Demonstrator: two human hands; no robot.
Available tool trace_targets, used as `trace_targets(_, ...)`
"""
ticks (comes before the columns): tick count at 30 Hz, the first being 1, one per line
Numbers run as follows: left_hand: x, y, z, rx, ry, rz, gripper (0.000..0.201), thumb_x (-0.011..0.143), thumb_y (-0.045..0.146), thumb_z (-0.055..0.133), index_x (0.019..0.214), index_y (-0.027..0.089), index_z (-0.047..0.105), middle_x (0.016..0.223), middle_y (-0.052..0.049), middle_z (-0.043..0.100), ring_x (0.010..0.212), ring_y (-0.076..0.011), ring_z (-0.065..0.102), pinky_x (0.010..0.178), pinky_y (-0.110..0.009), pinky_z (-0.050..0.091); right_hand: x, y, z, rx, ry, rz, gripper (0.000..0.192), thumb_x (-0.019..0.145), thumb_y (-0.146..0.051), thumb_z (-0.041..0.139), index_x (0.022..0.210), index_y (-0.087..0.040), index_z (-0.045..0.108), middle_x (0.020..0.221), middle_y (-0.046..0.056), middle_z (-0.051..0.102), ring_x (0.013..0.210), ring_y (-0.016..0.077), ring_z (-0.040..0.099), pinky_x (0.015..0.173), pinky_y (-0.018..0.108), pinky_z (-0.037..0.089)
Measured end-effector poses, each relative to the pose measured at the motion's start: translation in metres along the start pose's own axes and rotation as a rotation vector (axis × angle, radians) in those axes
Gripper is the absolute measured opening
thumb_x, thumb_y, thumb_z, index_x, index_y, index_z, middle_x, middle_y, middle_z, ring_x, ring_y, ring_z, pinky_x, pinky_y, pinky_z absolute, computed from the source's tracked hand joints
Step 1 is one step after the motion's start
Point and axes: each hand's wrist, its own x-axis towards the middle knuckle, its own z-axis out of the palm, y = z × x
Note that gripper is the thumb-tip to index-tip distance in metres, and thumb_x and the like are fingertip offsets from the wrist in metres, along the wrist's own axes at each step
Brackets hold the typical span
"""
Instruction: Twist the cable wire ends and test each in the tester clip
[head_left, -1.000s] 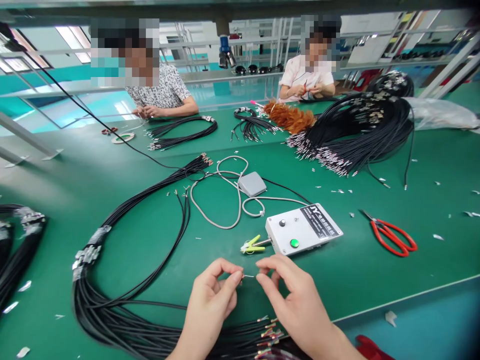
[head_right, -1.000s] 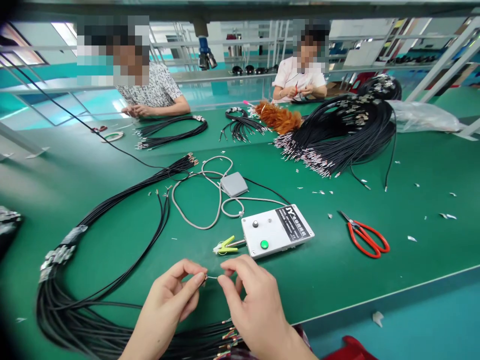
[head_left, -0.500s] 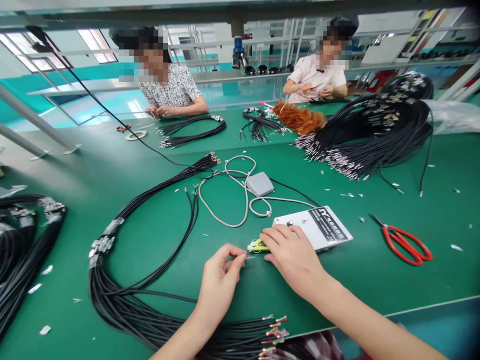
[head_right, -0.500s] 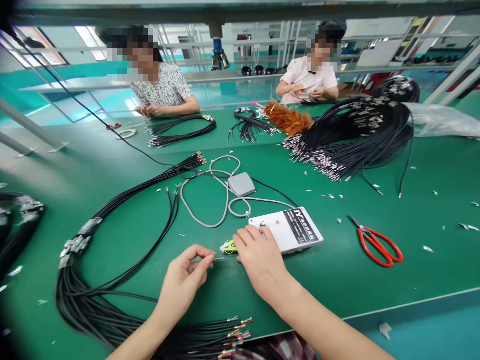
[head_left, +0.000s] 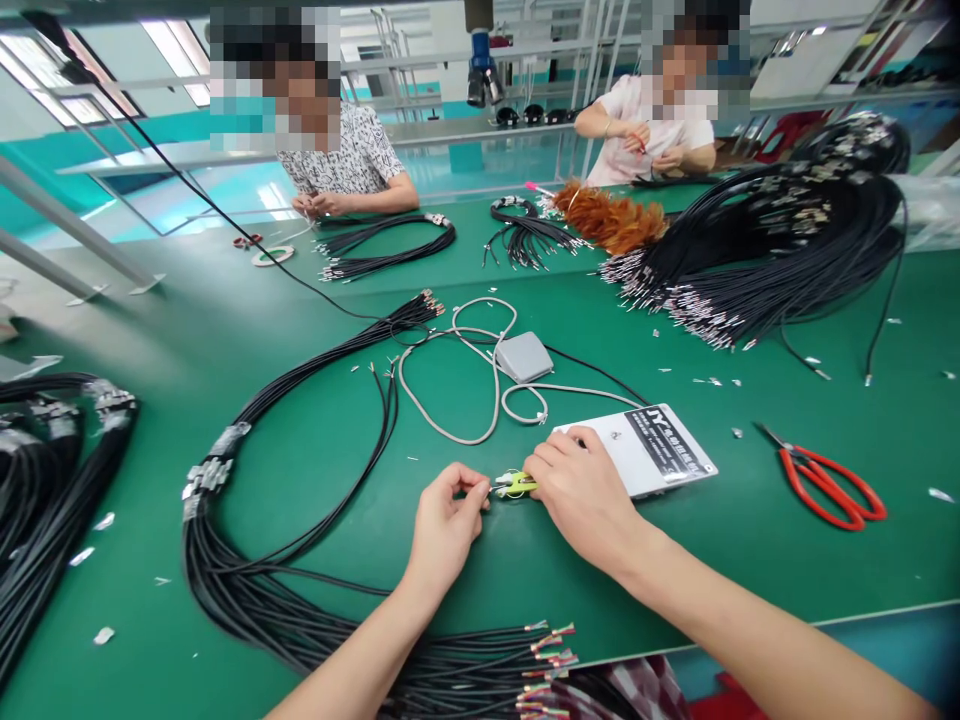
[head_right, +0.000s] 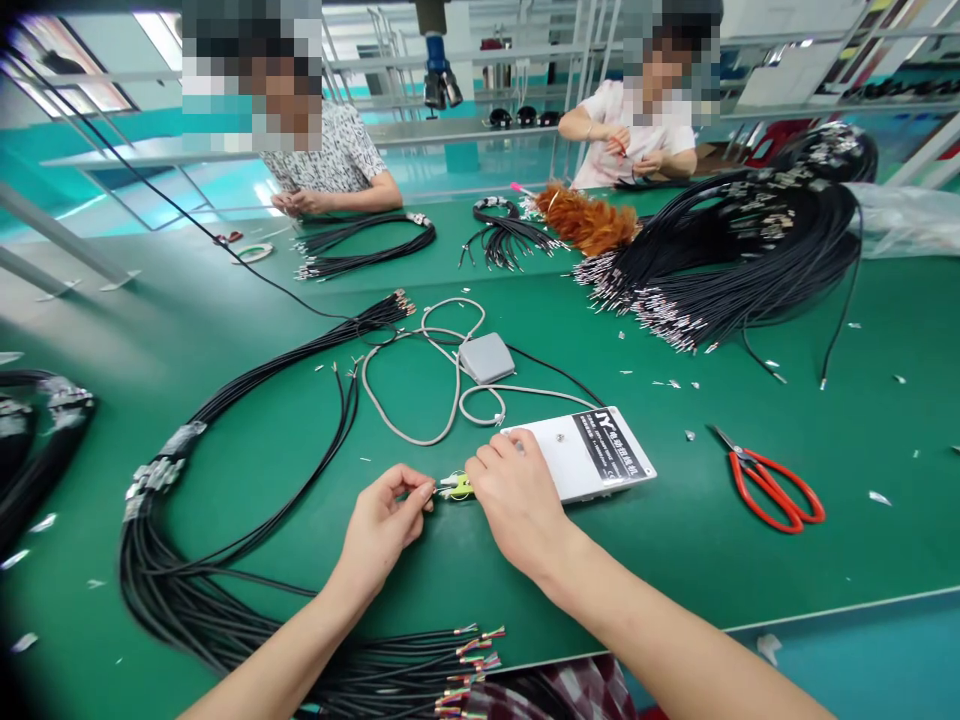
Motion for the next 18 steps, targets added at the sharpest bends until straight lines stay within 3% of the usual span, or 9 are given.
trace_targets(12, 0.004, -0.004, 0.005, 0.037, -0.012, 0.019, 0.031, 0.07, 0.042, 0.07, 0.07, 0.017, 0.052, 0.055, 0.007, 0.052, 0.031, -0.0001, 0.032, 0.032, -0.013, 0.02, 0.0, -0.003, -0.009, 0.018, 0.009, 0.01, 0.014, 0.076, -0.012, 0.074, 0.081, -0.018, 0.062, 0.087, 0.002, 0.069, 0.09, 0.0228, 0.059, 0.084, 0.041, 0.03)
trace_targets(16, 0.004, -0.004, 0.003, 0.042, -0.015, 0.015, 0.03, 0.069, 0.041, 0.07, 0.069, 0.016, 0.053, 0.054, 0.007, 0.053, 0.031, -0.0002, 0.032, 0.032, -0.013, 0.02, -0.027, 0.017, -0.024, 0.172, 0.203, 0.066, 0.026, 0.082, -0.023, 0.072, 0.106, -0.021, 0.061, 0.115, 0.002, 0.069, 0.109, 0.0228, 0.058, 0.094, 0.042, 0.031)
trace_targets(18, 0.005, -0.004, 0.003, 0.034, -0.017, 0.012, 0.029, 0.068, 0.04, 0.07, 0.069, 0.016, 0.054, 0.054, 0.007, 0.053, 0.031, -0.0003, 0.032, 0.032, -0.013, 0.02, -0.051, 0.028, -0.029, 0.218, 0.36, 0.158, 0.019, 0.089, -0.018, 0.062, 0.108, -0.023, 0.06, 0.114, 0.002, 0.07, 0.11, 0.0214, 0.058, 0.095, 0.041, 0.033)
